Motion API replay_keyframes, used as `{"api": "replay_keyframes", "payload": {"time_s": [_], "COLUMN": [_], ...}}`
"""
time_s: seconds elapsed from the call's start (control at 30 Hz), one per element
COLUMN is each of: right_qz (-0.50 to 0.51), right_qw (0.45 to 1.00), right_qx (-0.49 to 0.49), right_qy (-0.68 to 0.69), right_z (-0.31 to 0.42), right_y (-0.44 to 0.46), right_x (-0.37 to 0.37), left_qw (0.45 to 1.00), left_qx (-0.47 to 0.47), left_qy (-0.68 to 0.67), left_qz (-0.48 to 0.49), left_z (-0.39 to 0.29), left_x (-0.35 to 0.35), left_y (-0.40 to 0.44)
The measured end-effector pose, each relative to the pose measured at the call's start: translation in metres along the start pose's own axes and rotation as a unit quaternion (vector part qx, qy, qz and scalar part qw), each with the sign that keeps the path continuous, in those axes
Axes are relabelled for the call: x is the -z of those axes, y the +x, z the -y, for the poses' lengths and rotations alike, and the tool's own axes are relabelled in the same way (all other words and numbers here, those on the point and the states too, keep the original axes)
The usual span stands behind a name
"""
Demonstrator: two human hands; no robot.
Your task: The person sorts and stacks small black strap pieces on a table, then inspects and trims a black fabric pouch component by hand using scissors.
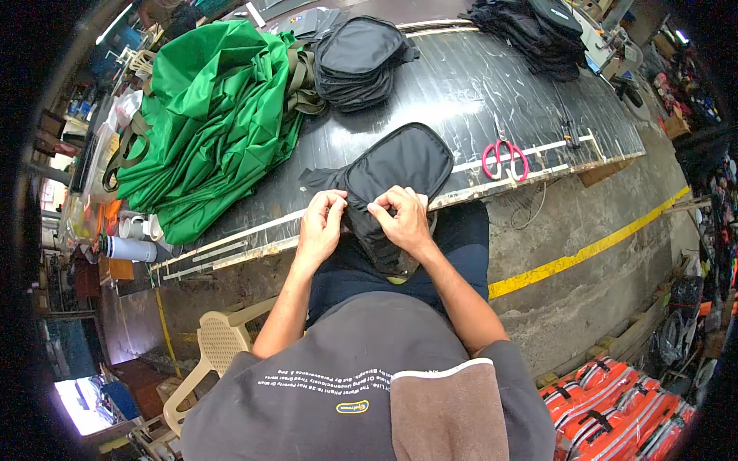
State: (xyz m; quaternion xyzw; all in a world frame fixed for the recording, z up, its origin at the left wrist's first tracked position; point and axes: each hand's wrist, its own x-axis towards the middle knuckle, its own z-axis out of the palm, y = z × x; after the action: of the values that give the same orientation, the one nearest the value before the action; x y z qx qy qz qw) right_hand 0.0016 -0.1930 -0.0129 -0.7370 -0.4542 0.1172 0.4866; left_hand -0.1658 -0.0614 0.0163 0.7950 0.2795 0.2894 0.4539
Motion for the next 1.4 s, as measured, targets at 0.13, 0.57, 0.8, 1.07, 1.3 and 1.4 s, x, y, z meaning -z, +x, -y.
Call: {"api": "replay_keyframes", "payload": {"time_s": [0.13,0.57,0.8,1.07,1.3,1.4], "right_qz": [0.014,-0.015,0.081,-0.226,-0.126,-0.217], "right_qw": [0.999,0.998,0.984,0.916,0.792,0.819], "right_qx": [-0.023,0.023,0.033,-0.066,-0.223,-0.147], "right_qy": [0.033,0.059,0.155,-0.324,-0.553,-0.510], "right_z": [-0.007,-0.008,-0.025,-0.164,-0.226,-0.232], "right_y": [0.002,0.006,0.056,0.118,0.100,0.096], "right_x": [-0.002,0.004,0.038,0.230,0.304,0.303], "left_qw": [0.999,0.998,0.998,0.995,0.985,0.983], "left_qx": [0.028,-0.045,0.031,0.051,0.105,0.120], "left_qy": [0.015,0.033,-0.048,-0.080,-0.122,-0.120], "left_qz": [-0.026,-0.007,0.020,0.042,0.070,0.074], "left_z": [-0.015,0.010,0.012,0.016,0.008,0.013], "left_x": [-0.005,-0.015,-0.011,-0.015,-0.011,-0.011], "left_y": [0.001,0.005,0.015,0.006,0.003,0.001]}}
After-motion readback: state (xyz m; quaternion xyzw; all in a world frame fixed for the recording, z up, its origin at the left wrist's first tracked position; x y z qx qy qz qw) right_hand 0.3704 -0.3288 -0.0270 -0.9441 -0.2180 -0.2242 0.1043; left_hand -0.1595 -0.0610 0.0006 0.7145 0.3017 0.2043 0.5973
